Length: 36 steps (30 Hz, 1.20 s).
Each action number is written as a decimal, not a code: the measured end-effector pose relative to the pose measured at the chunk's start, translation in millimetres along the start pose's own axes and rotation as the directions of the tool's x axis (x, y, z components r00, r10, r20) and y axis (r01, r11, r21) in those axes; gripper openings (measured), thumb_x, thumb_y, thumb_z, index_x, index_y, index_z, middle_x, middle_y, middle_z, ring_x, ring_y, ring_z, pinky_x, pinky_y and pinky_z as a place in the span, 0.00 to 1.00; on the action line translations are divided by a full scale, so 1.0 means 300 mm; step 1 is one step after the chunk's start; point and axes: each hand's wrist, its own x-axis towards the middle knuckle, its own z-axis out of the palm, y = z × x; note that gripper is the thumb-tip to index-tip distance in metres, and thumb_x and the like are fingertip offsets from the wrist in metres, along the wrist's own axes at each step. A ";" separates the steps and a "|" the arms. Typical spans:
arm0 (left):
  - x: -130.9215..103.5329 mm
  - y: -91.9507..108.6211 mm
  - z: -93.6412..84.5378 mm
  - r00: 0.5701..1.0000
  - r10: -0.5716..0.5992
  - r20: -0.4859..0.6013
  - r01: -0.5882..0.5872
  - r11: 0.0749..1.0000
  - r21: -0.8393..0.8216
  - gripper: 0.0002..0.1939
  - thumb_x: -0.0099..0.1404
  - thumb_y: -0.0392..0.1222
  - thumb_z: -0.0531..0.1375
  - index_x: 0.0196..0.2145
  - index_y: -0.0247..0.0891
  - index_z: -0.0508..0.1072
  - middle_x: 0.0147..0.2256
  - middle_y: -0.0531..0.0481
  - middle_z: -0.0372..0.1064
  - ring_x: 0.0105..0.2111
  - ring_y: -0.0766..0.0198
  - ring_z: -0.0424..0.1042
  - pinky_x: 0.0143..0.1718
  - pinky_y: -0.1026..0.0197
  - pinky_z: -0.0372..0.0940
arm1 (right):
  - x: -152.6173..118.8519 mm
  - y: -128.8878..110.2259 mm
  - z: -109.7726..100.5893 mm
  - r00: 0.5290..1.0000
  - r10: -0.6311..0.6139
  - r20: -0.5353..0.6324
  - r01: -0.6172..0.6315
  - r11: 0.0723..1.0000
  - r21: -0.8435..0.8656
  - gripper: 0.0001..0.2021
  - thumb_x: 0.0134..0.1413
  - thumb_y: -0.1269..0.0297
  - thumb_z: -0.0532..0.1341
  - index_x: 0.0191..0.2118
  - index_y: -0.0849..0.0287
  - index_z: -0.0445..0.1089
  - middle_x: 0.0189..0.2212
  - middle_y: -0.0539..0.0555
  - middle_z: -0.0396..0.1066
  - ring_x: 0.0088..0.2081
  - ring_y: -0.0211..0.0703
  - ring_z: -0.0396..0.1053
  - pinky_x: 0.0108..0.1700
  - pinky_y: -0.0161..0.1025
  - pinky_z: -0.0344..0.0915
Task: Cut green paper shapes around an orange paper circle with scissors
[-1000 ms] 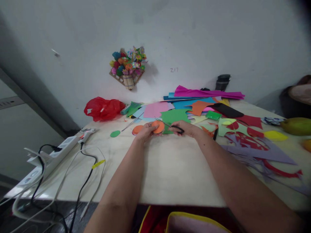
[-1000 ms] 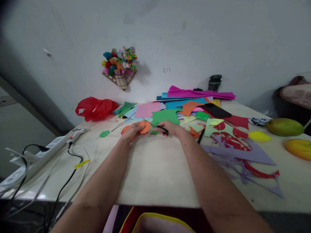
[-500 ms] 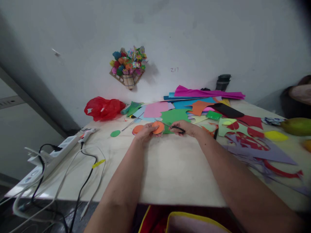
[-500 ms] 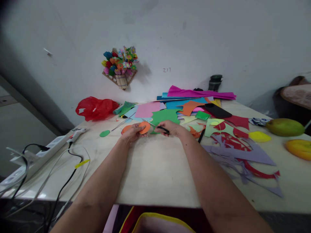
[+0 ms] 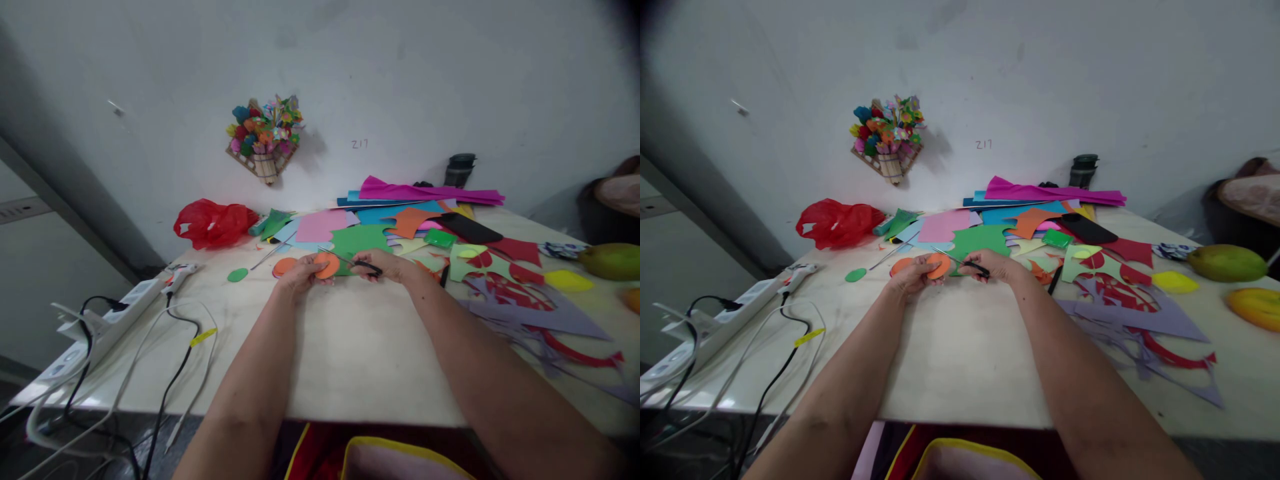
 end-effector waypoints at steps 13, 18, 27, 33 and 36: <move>0.004 -0.004 -0.004 1.000 -0.006 -0.021 0.006 1.000 -0.005 0.11 0.55 0.35 0.68 0.34 0.31 0.71 0.24 0.45 0.74 0.19 0.61 0.75 0.20 0.66 0.69 | 0.009 0.010 0.003 1.000 -0.012 -0.021 0.011 0.999 -0.034 0.13 0.44 0.57 0.69 0.33 0.61 0.71 0.15 0.43 0.62 0.15 0.29 0.53 0.18 0.31 0.50; 0.005 -0.006 -0.011 1.000 0.003 -0.003 -0.003 1.000 -0.009 0.13 0.54 0.36 0.69 0.34 0.31 0.71 0.23 0.45 0.74 0.19 0.61 0.75 0.19 0.67 0.68 | 0.008 0.010 0.003 0.999 -0.018 -0.032 0.018 1.000 -0.013 0.15 0.43 0.56 0.69 0.34 0.62 0.72 0.14 0.43 0.62 0.15 0.30 0.54 0.18 0.31 0.51; -0.003 0.003 -0.005 1.000 0.007 0.003 -0.007 1.000 0.008 0.14 0.52 0.37 0.70 0.33 0.32 0.70 0.22 0.45 0.74 0.18 0.62 0.74 0.17 0.68 0.66 | -0.005 -0.007 0.005 0.999 -0.009 -0.034 0.009 1.000 0.012 0.16 0.41 0.58 0.71 0.35 0.62 0.72 0.13 0.43 0.61 0.15 0.29 0.53 0.17 0.31 0.52; -0.003 -0.001 -0.014 1.000 -0.010 -0.008 0.010 1.000 0.029 0.12 0.54 0.36 0.68 0.32 0.32 0.69 0.23 0.43 0.75 0.18 0.61 0.74 0.16 0.68 0.64 | -0.004 -0.005 0.001 1.000 0.010 -0.023 -0.010 1.000 -0.019 0.17 0.43 0.59 0.71 0.38 0.62 0.72 0.13 0.43 0.62 0.14 0.29 0.53 0.17 0.31 0.50; -0.004 0.001 -0.014 1.000 -0.019 -0.016 0.019 0.999 0.034 0.11 0.55 0.36 0.68 0.33 0.32 0.69 0.22 0.44 0.74 0.17 0.61 0.74 0.16 0.68 0.64 | -0.002 -0.003 0.001 0.999 0.023 -0.023 -0.024 1.000 -0.016 0.17 0.43 0.59 0.71 0.39 0.62 0.71 0.13 0.43 0.62 0.14 0.29 0.53 0.17 0.30 0.49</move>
